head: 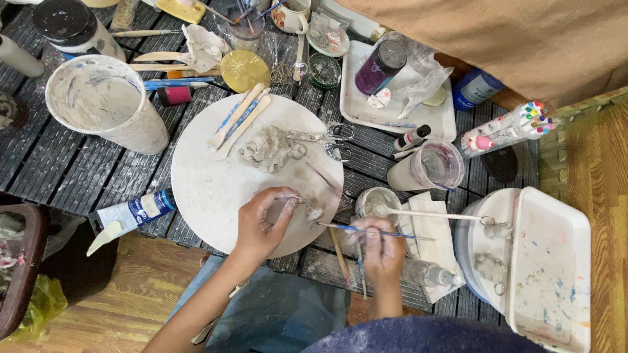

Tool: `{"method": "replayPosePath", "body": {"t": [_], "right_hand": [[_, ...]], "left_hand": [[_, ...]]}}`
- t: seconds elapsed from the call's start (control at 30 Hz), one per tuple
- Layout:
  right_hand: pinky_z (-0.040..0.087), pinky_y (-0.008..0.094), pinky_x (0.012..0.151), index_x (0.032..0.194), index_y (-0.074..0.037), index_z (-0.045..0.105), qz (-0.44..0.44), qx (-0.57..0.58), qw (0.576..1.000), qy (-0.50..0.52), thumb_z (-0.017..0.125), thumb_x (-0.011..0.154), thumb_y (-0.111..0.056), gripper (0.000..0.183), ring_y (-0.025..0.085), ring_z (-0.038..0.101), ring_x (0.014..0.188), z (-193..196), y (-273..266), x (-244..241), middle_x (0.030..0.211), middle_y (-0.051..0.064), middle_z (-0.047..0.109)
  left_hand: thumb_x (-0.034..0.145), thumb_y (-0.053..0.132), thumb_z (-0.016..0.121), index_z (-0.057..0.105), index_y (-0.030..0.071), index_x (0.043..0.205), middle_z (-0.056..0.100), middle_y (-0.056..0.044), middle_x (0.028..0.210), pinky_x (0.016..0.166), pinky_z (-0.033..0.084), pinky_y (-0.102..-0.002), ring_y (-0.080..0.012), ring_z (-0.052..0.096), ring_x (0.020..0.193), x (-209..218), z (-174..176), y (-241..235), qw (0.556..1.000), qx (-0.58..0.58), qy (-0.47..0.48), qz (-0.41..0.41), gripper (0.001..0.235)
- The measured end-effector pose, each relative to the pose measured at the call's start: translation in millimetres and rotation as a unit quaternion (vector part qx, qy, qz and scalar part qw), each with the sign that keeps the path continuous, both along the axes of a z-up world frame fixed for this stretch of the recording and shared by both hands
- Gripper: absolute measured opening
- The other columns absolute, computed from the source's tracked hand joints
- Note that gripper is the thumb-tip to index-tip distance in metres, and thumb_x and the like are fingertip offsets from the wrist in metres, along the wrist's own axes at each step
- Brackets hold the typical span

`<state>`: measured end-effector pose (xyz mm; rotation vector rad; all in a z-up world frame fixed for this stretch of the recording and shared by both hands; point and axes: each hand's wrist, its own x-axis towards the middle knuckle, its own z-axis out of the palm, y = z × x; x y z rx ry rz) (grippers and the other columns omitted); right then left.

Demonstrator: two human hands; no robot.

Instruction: The person shapes a small lump of clay on a white rotating plate using a blue sculpting tool and a wooden stick. They refine the surface and details of the clay piece throughout the clip.

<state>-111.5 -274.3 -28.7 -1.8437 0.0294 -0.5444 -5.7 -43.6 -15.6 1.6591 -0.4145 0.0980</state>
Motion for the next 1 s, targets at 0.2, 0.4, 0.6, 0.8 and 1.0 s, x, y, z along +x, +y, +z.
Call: {"method": "replayPosePath", "body": {"t": [0.2,0.4,0.6,0.8,1.0], "right_hand": [[0.056,0.028,0.060,0.101,-0.005,0.057,-0.090,0.077,0.992,0.038,0.043,0.112,-0.019,0.023,0.014,0.067,0.067,-12.0,-4.6,0.0,0.088,0.009,0.071],[0.049,0.026,0.059,0.104,-0.006,0.056,-0.073,0.167,0.982,0.044,0.042,0.113,-0.024,0.025,0.015,0.064,0.065,-17.9,-4.1,4.4,0.087,0.010,0.070],[0.046,0.026,0.056,0.102,-0.005,0.057,-0.152,0.185,0.968,0.075,0.041,0.113,-0.026,0.029,0.013,0.062,0.062,-12.8,-2.5,14.8,0.081,0.009,0.069],[0.044,0.025,0.053,0.100,-0.008,0.057,-0.163,0.198,0.963,0.087,0.040,0.113,-0.026,0.028,0.013,0.061,0.058,-2.1,6.5,11.7,0.078,0.008,0.070],[0.048,0.025,0.056,0.109,-0.008,0.058,-0.248,0.147,0.956,0.056,0.038,0.114,-0.018,0.023,0.013,0.064,0.067,-1.0,8.8,4.5,0.096,0.011,0.070]], "left_hand": [[0.091,0.000,0.071,0.071,0.004,0.109,0.076,-0.009,0.107,0.089,0.056,-0.031,-0.0210,0.074,0.100,-0.9,1.2,-0.3,1.000,0.004,0.006,0.005,0.019],[0.090,0.001,0.072,0.072,0.003,0.109,0.077,-0.009,0.106,0.087,0.056,-0.031,-0.0201,0.073,0.098,-1.0,-1.5,-2.1,1.000,0.008,0.021,0.005,0.019],[0.091,0.001,0.071,0.072,0.003,0.110,0.077,-0.010,0.106,0.088,0.056,-0.030,-0.0200,0.074,0.100,-2.1,-2.2,-1.8,1.000,0.013,0.019,0.008,0.019],[0.091,0.001,0.071,0.070,0.003,0.112,0.076,-0.009,0.106,0.086,0.057,-0.030,-0.0204,0.075,0.098,-2.2,-1.7,-1.7,0.999,0.005,0.038,0.000,0.020],[0.085,-0.003,0.072,0.071,0.004,0.109,0.076,-0.009,0.108,0.092,0.055,-0.033,-0.0233,0.073,0.104,-2.6,-1.5,0.3,1.000,0.007,-0.024,-0.014,0.025]]}}
